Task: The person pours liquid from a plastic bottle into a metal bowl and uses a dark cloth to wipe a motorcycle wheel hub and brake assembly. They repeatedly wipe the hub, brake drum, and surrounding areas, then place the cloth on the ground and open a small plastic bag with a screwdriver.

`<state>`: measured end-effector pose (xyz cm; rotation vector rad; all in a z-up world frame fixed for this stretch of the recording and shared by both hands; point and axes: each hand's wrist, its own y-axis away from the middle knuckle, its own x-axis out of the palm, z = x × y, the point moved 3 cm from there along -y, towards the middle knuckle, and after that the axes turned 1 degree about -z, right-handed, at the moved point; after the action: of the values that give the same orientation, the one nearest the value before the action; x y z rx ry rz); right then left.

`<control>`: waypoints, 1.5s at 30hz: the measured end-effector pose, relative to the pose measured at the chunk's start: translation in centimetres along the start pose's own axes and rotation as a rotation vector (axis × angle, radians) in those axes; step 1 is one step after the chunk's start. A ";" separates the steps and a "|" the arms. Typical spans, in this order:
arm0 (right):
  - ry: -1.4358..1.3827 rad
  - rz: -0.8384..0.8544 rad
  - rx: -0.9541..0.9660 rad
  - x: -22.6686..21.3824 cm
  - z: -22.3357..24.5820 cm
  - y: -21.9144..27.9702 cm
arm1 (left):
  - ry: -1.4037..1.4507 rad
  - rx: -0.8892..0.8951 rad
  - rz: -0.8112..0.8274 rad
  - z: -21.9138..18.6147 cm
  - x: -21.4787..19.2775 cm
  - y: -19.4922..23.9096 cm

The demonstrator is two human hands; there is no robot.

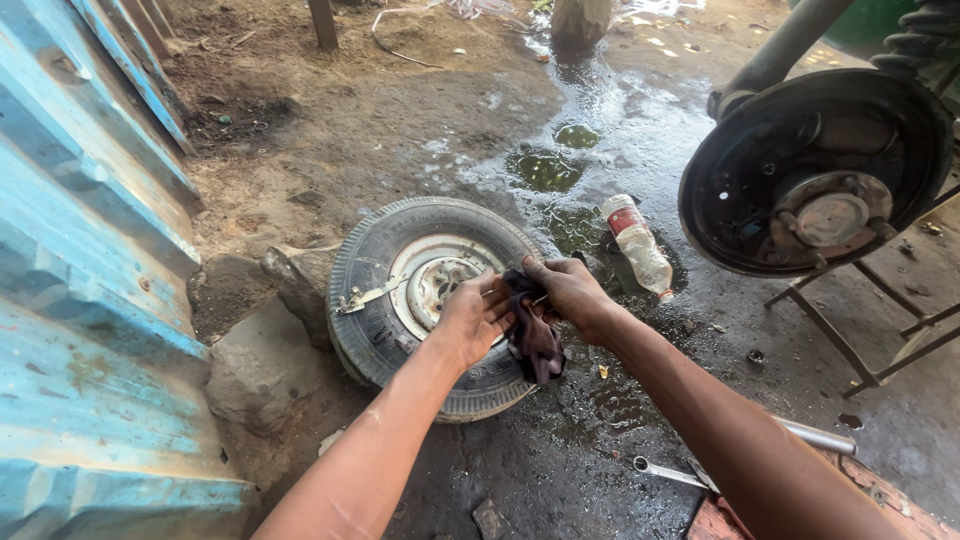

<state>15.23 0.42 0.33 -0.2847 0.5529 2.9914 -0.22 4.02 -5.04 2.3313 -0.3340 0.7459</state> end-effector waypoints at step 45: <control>0.380 -0.084 0.029 -2.2 -2.7 -1.5 | -1.873 0.339 -0.068 -4.7 -3.9 5.0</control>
<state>18.05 0.69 -2.23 -0.8620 0.5960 2.8546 -7.47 3.57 -1.86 2.5553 -0.8678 -1.7311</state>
